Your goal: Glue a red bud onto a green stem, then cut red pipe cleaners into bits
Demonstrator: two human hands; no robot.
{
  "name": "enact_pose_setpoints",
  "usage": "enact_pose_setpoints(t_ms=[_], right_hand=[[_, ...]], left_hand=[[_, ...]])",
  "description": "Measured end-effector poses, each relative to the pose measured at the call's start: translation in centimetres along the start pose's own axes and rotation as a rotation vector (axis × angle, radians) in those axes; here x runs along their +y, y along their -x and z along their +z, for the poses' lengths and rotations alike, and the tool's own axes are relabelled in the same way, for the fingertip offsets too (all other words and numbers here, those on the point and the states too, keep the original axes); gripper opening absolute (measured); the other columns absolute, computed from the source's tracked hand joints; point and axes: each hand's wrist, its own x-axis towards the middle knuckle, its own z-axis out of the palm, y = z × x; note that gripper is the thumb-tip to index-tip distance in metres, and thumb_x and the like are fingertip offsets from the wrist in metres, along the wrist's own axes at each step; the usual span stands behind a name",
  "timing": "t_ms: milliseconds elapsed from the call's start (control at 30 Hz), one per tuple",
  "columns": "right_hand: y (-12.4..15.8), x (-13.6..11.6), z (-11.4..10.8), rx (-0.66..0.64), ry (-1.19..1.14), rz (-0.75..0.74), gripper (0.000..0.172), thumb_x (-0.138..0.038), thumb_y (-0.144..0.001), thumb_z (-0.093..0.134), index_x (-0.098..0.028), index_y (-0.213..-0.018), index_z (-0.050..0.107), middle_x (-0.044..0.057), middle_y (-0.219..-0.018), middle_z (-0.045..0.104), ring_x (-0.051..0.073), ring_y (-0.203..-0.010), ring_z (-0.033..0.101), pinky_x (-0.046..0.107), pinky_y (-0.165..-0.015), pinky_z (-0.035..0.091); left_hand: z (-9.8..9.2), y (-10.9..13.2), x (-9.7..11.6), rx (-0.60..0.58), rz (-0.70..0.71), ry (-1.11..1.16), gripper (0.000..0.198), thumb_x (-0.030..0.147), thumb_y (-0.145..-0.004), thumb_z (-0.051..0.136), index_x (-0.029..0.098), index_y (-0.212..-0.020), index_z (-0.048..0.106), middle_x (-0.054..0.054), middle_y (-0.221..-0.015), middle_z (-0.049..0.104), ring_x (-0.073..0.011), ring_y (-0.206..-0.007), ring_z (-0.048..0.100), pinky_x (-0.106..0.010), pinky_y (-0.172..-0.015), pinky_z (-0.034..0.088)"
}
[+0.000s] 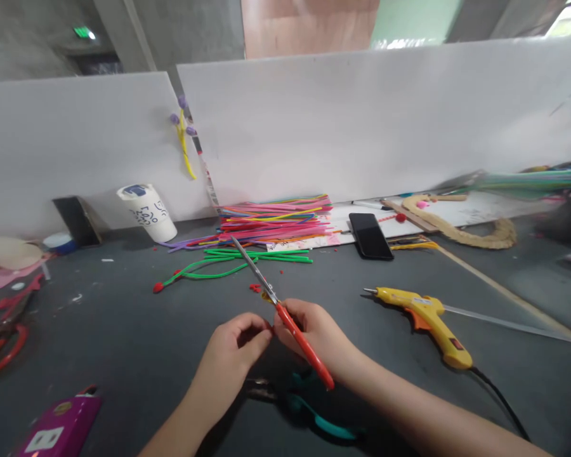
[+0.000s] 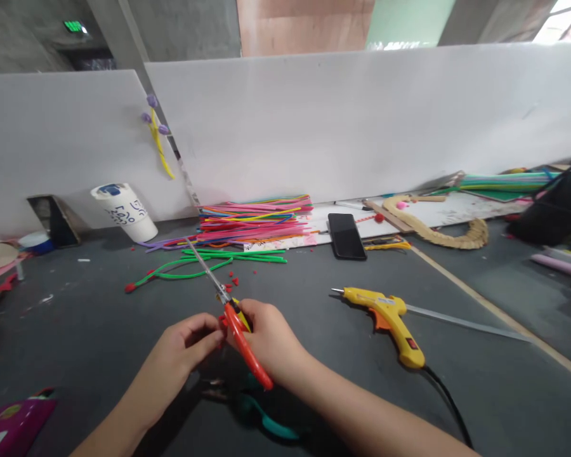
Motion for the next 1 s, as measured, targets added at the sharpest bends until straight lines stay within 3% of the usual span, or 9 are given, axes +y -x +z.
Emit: enact_pose_setpoints(t_ms=[167,400,767,900,1000], right_hand=[[0.1,1.1,0.2,0.005,0.011,-0.027,0.007,-0.012,-0.066,0.044,-0.018,-0.063,0.043,-0.008,-0.051,0.040,0.005,-0.041,0.035,0.017,-0.040,0.028],[0.5,2.0,1.0,0.037,0.069,-0.048,0.008,-0.010,-0.066,0.045,-0.017,-0.065,0.043,-0.006,-0.055,0.040,0.006,-0.049,0.035,0.017,-0.045,0.028],[0.8,2.5,1.1,0.066,0.128,-0.152,0.012,-0.016,-0.068,0.052,-0.018,-0.063,0.040,-0.006,-0.057,0.040,0.007,-0.052,0.031,0.017,-0.046,0.027],[0.8,1.7,1.0,0.035,-0.004,-0.079,0.009,-0.015,-0.070,0.047,-0.018,-0.065,0.041,-0.007,-0.053,0.039,0.006,-0.048,0.035,0.017,-0.044,0.028],[0.8,1.0,0.7,-0.066,-0.148,0.029,0.007,-0.019,-0.074,0.046,-0.019,-0.069,0.041,-0.009,-0.046,0.037,0.006,-0.039,0.036,0.017,-0.038,0.028]], left_hand=[[-0.2,0.3,-0.8,-0.025,0.103,-0.097,0.013,0.025,-0.076,0.050,0.018,-0.075,0.061,-0.003,-0.078,0.060,-0.0174,-0.074,0.054,-0.027,-0.070,0.040],[0.3,0.2,-1.4,0.058,0.073,-0.129,0.005,0.021,-0.070,0.055,0.020,-0.068,0.059,-0.001,-0.069,0.059,-0.0162,-0.064,0.053,-0.026,-0.062,0.041],[0.6,0.6,-1.4,0.113,0.027,-0.144,0.010,0.022,-0.068,0.057,0.019,-0.076,0.063,-0.004,-0.076,0.063,-0.0195,-0.069,0.056,-0.029,-0.065,0.042],[0.3,0.8,-1.3,0.046,0.050,-0.017,0.006,0.022,-0.070,0.055,0.019,-0.069,0.061,-0.001,-0.070,0.060,-0.0167,-0.068,0.054,-0.025,-0.064,0.041],[0.2,0.7,-1.1,0.021,-0.037,0.210,0.009,0.024,-0.071,0.056,0.018,-0.067,0.061,0.000,-0.064,0.058,-0.0132,-0.061,0.051,-0.022,-0.058,0.039]])
